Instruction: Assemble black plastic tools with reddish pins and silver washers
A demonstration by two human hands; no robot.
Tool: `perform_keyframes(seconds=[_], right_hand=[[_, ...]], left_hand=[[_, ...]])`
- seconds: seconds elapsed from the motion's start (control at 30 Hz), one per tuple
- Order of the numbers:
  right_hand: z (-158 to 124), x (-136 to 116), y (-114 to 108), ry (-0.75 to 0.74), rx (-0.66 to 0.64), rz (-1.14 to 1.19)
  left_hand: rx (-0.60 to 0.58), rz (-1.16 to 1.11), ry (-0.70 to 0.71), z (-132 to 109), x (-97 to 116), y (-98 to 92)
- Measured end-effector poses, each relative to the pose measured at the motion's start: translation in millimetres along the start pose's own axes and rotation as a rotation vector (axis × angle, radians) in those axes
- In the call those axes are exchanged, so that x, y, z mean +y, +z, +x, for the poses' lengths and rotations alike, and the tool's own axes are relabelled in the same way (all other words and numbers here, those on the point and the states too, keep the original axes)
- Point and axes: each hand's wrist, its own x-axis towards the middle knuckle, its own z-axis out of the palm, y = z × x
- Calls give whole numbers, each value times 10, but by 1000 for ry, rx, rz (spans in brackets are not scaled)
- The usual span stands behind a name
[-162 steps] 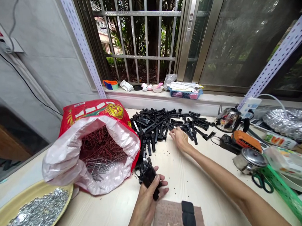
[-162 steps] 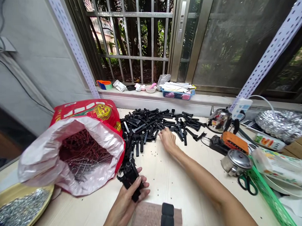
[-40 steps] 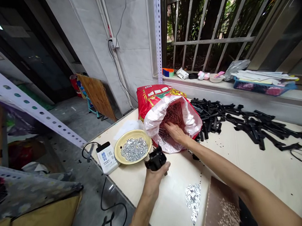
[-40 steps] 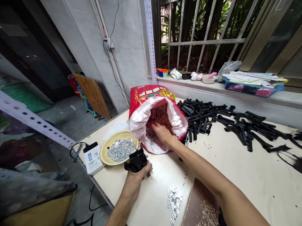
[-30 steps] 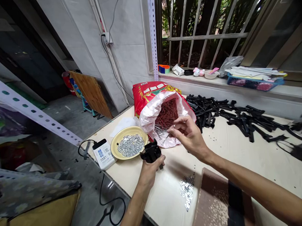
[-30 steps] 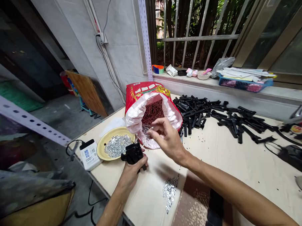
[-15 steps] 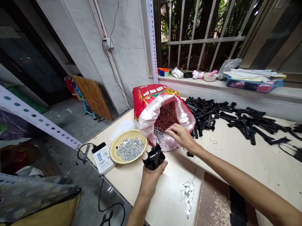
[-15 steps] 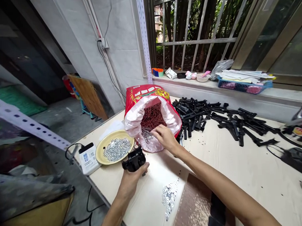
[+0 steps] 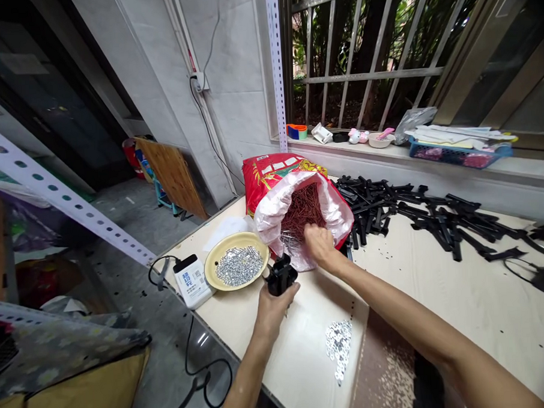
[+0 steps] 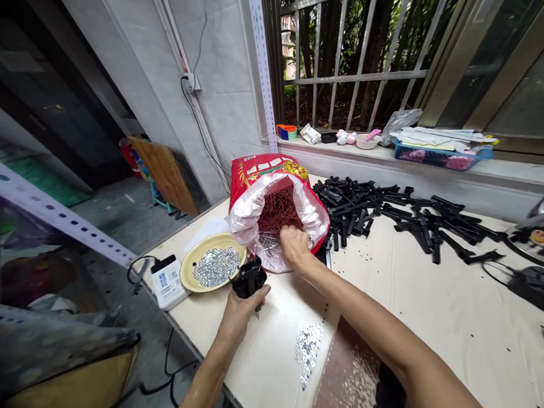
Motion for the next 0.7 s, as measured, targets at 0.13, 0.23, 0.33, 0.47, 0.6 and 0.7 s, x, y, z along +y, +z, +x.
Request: perform_keyframes(seconds=[0.13, 0.23, 0.33, 0.47, 0.6, 0.7], right_hand=[[-379, 214, -315, -161, 276, 162], [-641, 298, -537, -491, 425, 378], [-813, 293, -688, -567, 473, 320], [-900, 241, -785, -570, 512, 89], [-876, 229, -841, -678, 440, 52], [-787, 245, -866, -766, 300, 189]], left_hand=[[23, 77, 84, 18, 29, -52], [-5, 107, 185, 19, 61, -28], [-32, 99, 140, 3, 84, 6], [-53, 100, 121, -20, 86, 7], [-76, 146, 178, -13, 70, -15], [-88, 187, 176, 1, 63, -20]])
